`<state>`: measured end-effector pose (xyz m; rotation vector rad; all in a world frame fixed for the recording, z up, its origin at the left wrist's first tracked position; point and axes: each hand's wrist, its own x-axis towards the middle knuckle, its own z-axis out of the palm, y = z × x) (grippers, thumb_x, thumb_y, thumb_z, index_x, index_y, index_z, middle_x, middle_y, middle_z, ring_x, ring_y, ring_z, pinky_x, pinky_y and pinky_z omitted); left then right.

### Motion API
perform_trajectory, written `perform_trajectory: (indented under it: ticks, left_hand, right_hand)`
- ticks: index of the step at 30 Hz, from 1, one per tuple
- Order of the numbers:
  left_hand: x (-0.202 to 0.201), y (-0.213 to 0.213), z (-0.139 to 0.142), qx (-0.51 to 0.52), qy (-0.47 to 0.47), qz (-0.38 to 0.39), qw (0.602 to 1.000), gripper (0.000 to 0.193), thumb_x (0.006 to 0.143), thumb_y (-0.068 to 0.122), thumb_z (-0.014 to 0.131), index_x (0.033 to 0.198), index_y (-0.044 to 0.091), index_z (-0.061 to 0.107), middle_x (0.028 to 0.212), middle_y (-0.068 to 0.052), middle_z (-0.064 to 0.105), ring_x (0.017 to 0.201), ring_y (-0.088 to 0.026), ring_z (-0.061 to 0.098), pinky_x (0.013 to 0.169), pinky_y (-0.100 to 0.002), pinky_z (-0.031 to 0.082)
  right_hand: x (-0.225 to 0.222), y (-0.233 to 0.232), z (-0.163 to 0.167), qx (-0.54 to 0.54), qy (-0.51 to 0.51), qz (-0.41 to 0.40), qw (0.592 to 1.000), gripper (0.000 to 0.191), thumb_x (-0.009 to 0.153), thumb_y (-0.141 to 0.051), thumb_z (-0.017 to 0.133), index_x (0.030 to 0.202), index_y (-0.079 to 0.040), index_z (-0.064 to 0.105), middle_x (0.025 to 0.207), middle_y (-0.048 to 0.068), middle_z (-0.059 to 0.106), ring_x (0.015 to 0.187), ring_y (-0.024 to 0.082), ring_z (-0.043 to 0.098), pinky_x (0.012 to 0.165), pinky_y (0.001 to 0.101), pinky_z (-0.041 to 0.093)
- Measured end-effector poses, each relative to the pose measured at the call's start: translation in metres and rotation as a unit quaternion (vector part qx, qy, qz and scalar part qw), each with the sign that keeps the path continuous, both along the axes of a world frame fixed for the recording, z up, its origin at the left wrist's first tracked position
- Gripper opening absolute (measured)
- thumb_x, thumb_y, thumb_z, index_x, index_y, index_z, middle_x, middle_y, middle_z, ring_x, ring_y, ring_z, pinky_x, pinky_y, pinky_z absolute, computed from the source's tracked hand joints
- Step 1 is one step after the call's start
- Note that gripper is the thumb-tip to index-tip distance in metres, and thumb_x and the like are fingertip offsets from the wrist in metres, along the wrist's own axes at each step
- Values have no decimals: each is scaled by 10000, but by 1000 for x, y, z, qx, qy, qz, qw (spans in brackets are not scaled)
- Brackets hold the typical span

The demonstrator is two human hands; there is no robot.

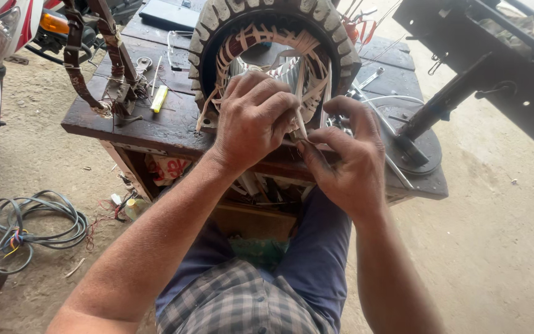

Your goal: The person sits at a workbench securing the copper windings of an electric motor stator. They thread and tighten white lacing straps around the winding bundles by hand, occasionally using a hammer to tap components, working around the stator circumference strap by strap.

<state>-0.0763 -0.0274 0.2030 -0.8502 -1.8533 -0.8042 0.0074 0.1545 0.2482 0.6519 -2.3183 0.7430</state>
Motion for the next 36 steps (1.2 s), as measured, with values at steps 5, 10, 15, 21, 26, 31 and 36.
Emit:
perform_trajectory:
  ticks: [5,10,15,21,26,31,36]
  left_hand:
    - [-4,-3,-2,-29,-2,-5,1000,108,916,177,822,966,137,735,1018,4,718,1064,-216,643,957,-404,490]
    - [-8,-1,-8,-13,-22,-6,1000,123,936,182,837,936,133,723,976,16,703,1008,-195,637,942,-395,501]
    - [-4,1,-11,-1,3,-4,1000,108,948,167,825,991,109,745,985,3,697,1008,-208,627,941,-393,507]
    - [-6,-5,-13,-41,44,15,998,77,964,166,790,1031,133,772,1025,25,707,1037,-191,622,969,-378,498]
    - [-11,-13,-14,-95,71,31,992,40,994,181,768,1015,150,781,1021,40,706,1017,-168,608,962,-360,481]
    - [-11,-11,-8,-112,92,32,989,76,989,190,769,1050,158,800,1017,60,702,1016,-150,603,929,-355,452]
    - [-11,-8,0,-106,97,18,989,66,957,168,792,1020,150,785,1038,71,715,1050,-144,619,947,-356,450]
  right_hand:
    - [-4,3,-18,-47,-23,19,998,163,861,-142,859,971,-52,780,1314,155,591,1140,255,668,888,349,601]
    - [-12,7,-42,-182,16,14,983,257,973,-111,816,1157,15,688,1335,161,559,1068,176,706,803,233,625]
    - [-32,5,-69,-426,-214,28,879,205,978,-108,714,1140,-5,641,939,95,662,662,110,633,514,223,534]
    - [-58,-6,-80,-569,-225,8,791,115,937,-74,669,1046,-38,666,805,40,661,520,77,522,410,226,422]
    - [-54,1,-68,-398,118,-28,909,159,980,20,630,1121,-50,651,954,27,586,713,65,541,569,203,503]
    - [-55,5,-45,-183,-15,-18,983,75,989,-45,703,1045,-42,753,968,74,718,808,78,636,679,228,520]
    - [-64,-3,-33,-378,-239,44,893,190,968,-102,665,1051,21,783,789,68,720,588,63,572,498,213,421]
